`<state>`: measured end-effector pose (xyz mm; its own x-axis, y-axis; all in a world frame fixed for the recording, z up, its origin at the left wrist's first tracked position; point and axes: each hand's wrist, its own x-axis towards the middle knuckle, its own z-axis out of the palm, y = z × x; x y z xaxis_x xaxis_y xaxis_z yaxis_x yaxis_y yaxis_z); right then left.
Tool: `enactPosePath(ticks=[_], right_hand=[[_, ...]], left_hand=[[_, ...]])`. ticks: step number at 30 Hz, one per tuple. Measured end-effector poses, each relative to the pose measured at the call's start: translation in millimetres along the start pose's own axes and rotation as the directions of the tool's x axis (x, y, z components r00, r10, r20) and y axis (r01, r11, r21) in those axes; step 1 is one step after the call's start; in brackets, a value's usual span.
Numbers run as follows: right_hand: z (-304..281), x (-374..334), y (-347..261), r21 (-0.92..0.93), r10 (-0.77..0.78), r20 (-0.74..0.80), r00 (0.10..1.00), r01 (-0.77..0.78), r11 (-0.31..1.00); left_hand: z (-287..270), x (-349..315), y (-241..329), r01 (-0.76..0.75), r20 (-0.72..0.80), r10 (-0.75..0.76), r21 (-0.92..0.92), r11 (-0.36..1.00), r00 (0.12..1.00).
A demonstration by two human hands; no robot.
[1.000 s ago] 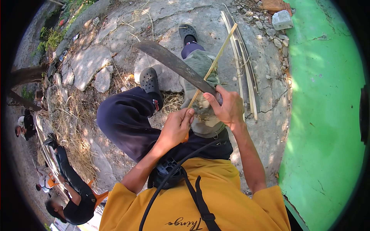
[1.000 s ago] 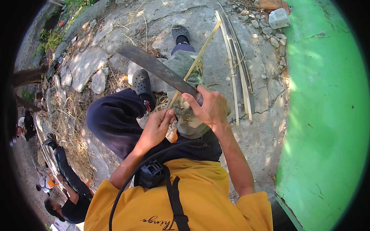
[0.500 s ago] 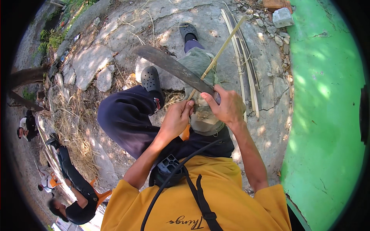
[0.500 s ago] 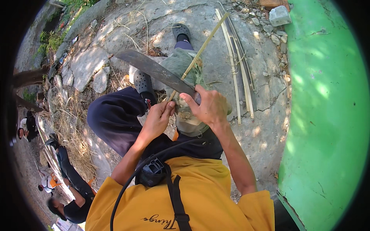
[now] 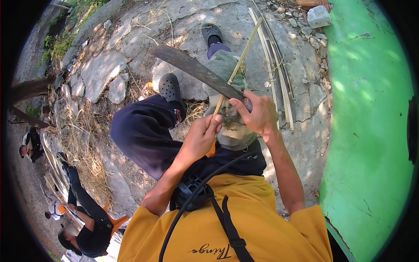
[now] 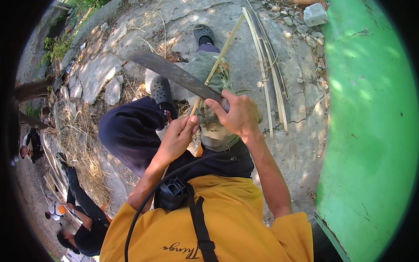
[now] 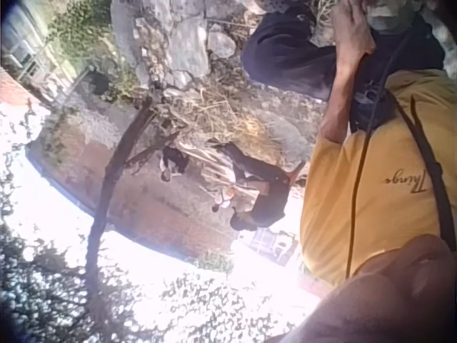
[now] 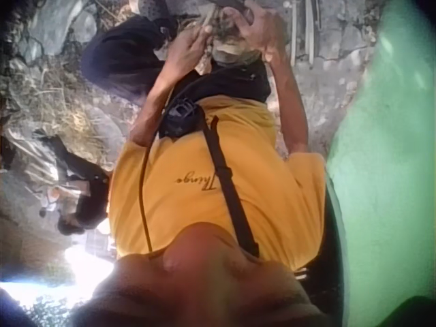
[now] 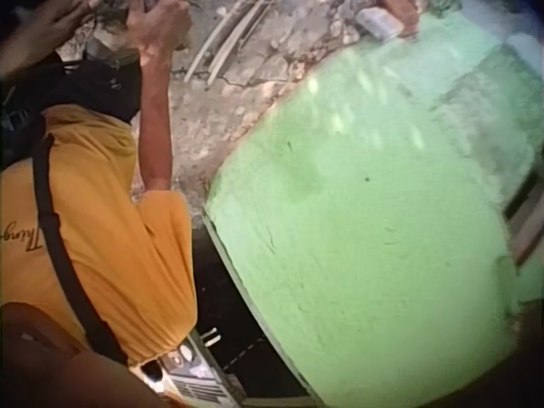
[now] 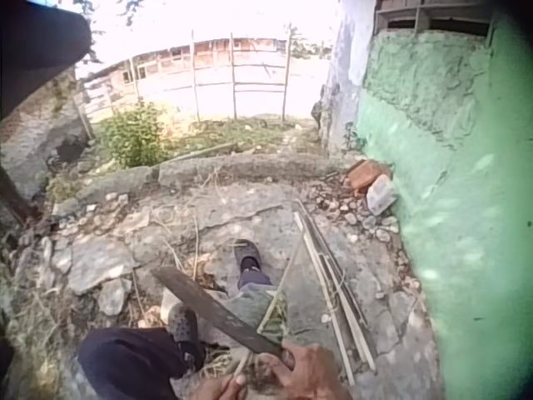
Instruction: The person shaves a bamboo strip using a machete against their knee, bends the strip with both hands, and then shaves another bamboo strip with the machete.
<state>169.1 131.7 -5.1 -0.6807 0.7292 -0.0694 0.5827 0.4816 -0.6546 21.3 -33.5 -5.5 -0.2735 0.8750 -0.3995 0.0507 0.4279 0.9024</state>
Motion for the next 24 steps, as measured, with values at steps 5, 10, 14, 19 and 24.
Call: enactPosePath(ticks=[5, 10, 14, 19, 24], right_hand=[[4.6, -5.1, 3.4, -0.024, -0.016, -0.050, 0.999, 0.015, 1.000], [1.4, -3.2, 0.5, 0.024, 0.028, 0.005, 1.000, -0.028, 0.999], [6.0, -9.1, 4.7, -0.010, -0.085, -0.076, 0.993, 0.084, 0.996], [2.5, -1.0, 7.8, 0.045, -0.053, -0.018, 0.998, 0.054, 0.998], [9.2, -10.0, 10.2, -0.072, -0.080, -0.065, 0.995, 0.075, 0.995]], left_hand=[[5.4, 19.1, -3.5, -0.062, 0.003, 0.062, -0.060, 0.996, 0.998], [4.9, 5.0, 3.5, 0.039, 0.000, -0.039, -0.032, 0.999, 0.999], [6.0, 13.3, 2.3, -0.005, -0.015, 0.005, -0.030, 1.000, 1.000], [-4.0, -1.2, 22.8, 0.054, 0.008, -0.055, 0.083, 0.995, 0.998], [-2.7, 11.2, 6.6, 0.039, 0.004, -0.039, 0.001, 0.999, 0.999]])
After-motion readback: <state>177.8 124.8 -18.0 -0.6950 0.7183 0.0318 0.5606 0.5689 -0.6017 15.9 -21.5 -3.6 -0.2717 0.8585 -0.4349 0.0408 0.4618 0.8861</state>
